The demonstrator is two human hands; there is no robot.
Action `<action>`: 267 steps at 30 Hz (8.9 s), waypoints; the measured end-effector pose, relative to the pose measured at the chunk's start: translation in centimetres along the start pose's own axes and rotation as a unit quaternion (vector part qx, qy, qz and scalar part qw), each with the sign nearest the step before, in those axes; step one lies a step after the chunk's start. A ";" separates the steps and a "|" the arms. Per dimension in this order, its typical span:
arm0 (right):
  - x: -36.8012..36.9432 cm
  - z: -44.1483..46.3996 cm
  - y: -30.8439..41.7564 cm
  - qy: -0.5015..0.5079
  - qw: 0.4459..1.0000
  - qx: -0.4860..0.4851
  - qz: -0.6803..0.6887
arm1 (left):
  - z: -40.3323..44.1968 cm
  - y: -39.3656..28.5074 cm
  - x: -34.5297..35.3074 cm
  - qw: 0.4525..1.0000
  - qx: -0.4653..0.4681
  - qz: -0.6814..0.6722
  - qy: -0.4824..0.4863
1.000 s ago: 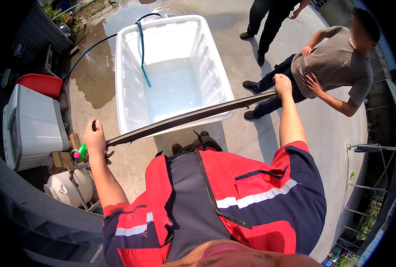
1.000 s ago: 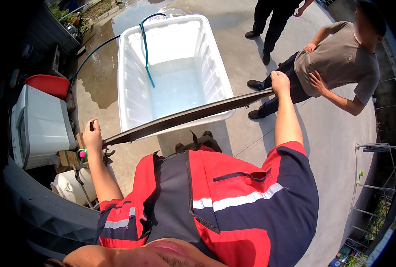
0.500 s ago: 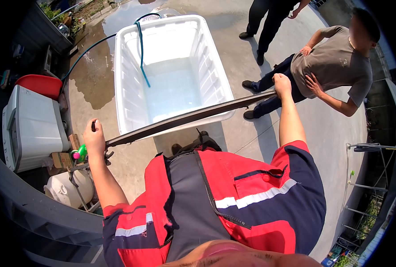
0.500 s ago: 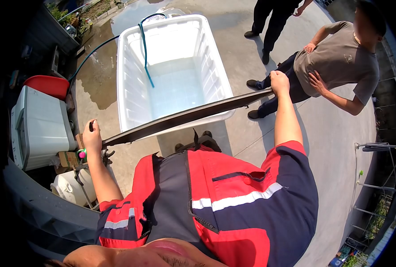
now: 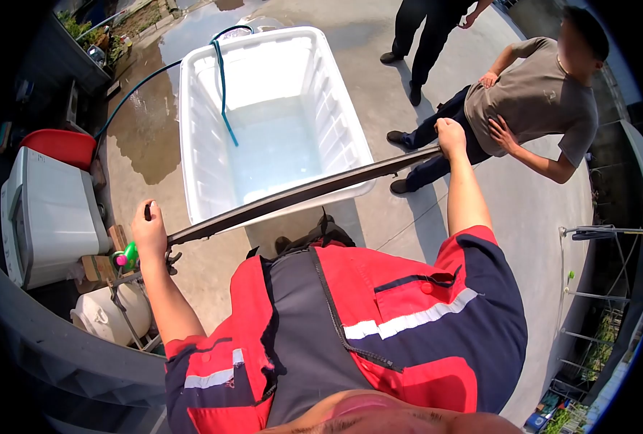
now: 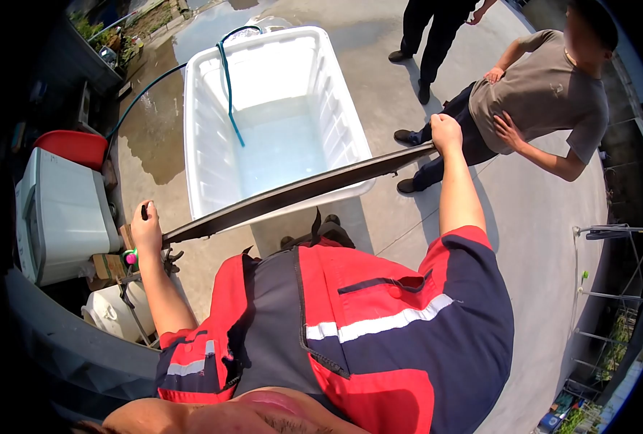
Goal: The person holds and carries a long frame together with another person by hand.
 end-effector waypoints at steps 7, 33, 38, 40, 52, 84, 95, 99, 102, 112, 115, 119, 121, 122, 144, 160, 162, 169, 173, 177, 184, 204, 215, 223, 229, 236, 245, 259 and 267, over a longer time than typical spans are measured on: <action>0.2 0.4 -0.3 -0.007 1.000 -0.006 -0.012 | 0.1 0.4 0.2 1.000 -0.019 -0.009 0.009; 0.4 0.5 -0.5 0.017 1.000 -0.009 -0.016 | 0.1 1.2 0.2 0.999 -0.041 -0.021 0.012; 0.5 0.5 -0.6 0.017 1.000 -0.011 -0.015 | 0.0 0.9 0.1 0.999 -0.039 -0.018 0.009; 0.1 0.3 -0.3 0.013 1.000 -0.012 -0.020 | 0.0 1.2 0.2 0.999 -0.037 -0.018 0.006; 0.5 0.5 -0.8 0.018 1.000 -0.013 -0.004 | 0.0 1.2 0.2 0.999 -0.044 -0.015 0.010; 0.4 0.4 -0.6 0.019 1.000 -0.002 -0.020 | 0.3 2.2 0.2 0.998 -0.050 -0.021 0.006; 1.1 1.2 -1.3 -0.006 0.999 -0.026 0.033 | 0.1 1.5 0.3 0.998 -0.054 -0.032 0.010; 1.0 0.9 -0.9 0.013 0.998 -0.024 0.058 | -0.1 0.7 0.0 0.998 -0.038 -0.048 0.003; 1.2 1.3 -1.2 0.030 0.999 -0.029 0.007 | -0.2 0.2 -0.2 0.999 -0.035 -0.035 0.002; 1.3 1.3 -1.1 0.022 0.995 -0.057 0.075 | -0.3 0.2 0.0 0.997 -0.052 -0.049 0.001; 1.2 1.3 -1.0 0.023 0.997 -0.048 0.058 | -0.1 1.1 0.1 0.997 -0.053 -0.055 0.003; 0.9 1.1 -0.8 0.018 0.997 -0.046 0.058 | -0.1 1.0 0.0 0.997 -0.057 -0.052 0.001; 0.8 1.0 -0.7 0.014 0.997 -0.056 0.059 | -0.1 1.0 0.0 0.997 -0.055 -0.050 -0.004; 0.8 1.0 -0.5 0.011 0.996 -0.061 0.059 | -0.1 0.9 -0.1 0.998 -0.052 -0.045 -0.004; 1.0 1.2 -0.8 0.027 0.997 -0.063 0.046 | -0.1 1.3 -0.1 0.998 -0.053 -0.030 -0.012; 1.2 1.2 -1.0 0.021 0.995 -0.066 0.078 | 0.0 1.7 -0.1 0.999 -0.039 -0.029 -0.015; 1.1 1.1 -1.0 0.019 0.995 -0.065 0.077 | 0.0 2.0 -0.1 0.999 -0.037 -0.029 -0.015; 0.9 0.9 -0.6 0.017 0.995 -0.061 0.077 | 0.0 2.1 -0.1 0.999 -0.033 -0.028 -0.015; 1.2 1.1 -0.9 0.018 0.995 -0.067 0.077 | 0.0 1.9 -0.1 0.999 -0.033 -0.023 -0.015; 1.1 1.0 -0.7 0.021 0.994 -0.068 0.081 | 0.0 2.1 -0.1 0.999 -0.033 -0.022 -0.014; 0.6 0.8 -0.4 0.016 0.996 -0.072 0.041 | 0.0 2.0 -0.1 0.999 -0.033 -0.030 -0.019; 1.3 1.5 -1.0 0.023 0.996 -0.072 0.052 | 0.0 0.9 -0.3 0.999 -0.032 -0.013 -0.016; 0.9 1.2 -0.6 0.029 0.997 -0.062 0.042 | 0.0 0.9 -0.4 0.999 -0.032 -0.014 -0.017; 1.0 1.3 -0.7 0.025 0.997 -0.070 0.035 | 0.1 1.9 -0.2 0.999 -0.036 -0.030 -0.017; 0.9 1.2 -0.6 0.027 0.997 -0.064 0.035 | 0.2 1.7 -0.2 0.999 -0.042 -0.028 -0.016; 1.0 1.5 -0.7 0.023 0.997 -0.066 0.037 | 0.4 2.1 -0.2 0.999 -0.037 -0.036 -0.014; 1.1 1.8 -0.9 0.027 0.997 -0.058 0.032 | 0.5 1.8 -0.2 0.998 -0.038 -0.040 -0.014; 0.7 1.1 0.1 0.029 0.997 -0.061 0.041 | 0.4 1.7 -0.3 0.998 -0.043 -0.042 -0.015; 1.1 1.6 -0.7 0.031 0.997 -0.065 0.033 | 0.5 1.7 -0.2 0.998 -0.039 -0.041 -0.015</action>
Point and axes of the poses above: each hand's wrist, its own z-axis towards the middle knuckle, its own x-axis out of the palm, y = z × x, the point moved 9 cm from there along z, towards the middle knuckle, and after that the axes turned 12 degrees about -z, right-handed, at the moved point
